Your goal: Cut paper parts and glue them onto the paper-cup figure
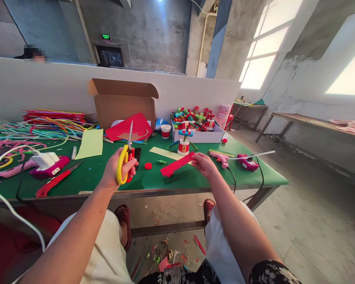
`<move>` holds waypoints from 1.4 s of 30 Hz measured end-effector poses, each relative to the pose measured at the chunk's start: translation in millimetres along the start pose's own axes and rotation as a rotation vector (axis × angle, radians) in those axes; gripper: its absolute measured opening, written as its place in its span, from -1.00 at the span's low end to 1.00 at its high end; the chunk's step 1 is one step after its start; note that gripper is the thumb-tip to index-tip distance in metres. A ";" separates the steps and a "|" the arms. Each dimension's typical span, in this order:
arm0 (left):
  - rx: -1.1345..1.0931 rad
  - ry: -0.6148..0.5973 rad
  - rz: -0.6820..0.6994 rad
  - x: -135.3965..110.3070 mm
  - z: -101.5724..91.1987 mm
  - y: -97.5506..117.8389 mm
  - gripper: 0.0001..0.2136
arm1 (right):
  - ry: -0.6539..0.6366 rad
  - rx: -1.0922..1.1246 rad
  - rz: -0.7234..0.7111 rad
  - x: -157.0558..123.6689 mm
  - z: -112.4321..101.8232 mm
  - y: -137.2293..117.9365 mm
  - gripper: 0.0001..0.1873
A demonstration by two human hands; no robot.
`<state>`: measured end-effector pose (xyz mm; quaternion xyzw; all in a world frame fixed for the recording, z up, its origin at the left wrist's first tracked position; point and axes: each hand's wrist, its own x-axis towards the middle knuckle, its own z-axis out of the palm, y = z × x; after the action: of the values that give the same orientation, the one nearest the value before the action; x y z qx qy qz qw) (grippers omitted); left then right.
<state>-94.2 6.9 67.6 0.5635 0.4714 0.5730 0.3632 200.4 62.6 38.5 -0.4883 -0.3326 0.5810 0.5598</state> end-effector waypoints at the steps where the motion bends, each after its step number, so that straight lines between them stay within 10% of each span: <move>1: 0.003 -0.002 -0.003 -0.2 0.9 0.4 -0.63 | -0.007 0.053 0.006 -0.9 4.7 3.2 -0.77; 15: -0.103 0.045 0.000 10.2 -10.2 -6.3 -0.65 | -0.034 -0.125 0.020 21.8 93.8 23.4 -0.77; 25: -0.056 -0.026 -0.014 4.3 -2.9 1.9 -0.66 | -0.440 -1.314 -0.662 -35.9 45.8 44.5 -0.65; 32: 0.024 -0.113 -0.042 -1.6 6.0 -0.4 -0.62 | -0.602 -1.421 -0.767 -49.2 39.3 38.0 -0.44; 42: 0.084 -0.182 -0.088 -6.4 16.4 0.9 -0.63 | -0.632 -1.122 -0.698 -63.8 20.5 45.2 -0.82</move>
<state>-77.3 2.7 65.2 0.6066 0.4846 0.4827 0.4052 159.8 -3.3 15.0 -0.3765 -0.8619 0.2243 0.2553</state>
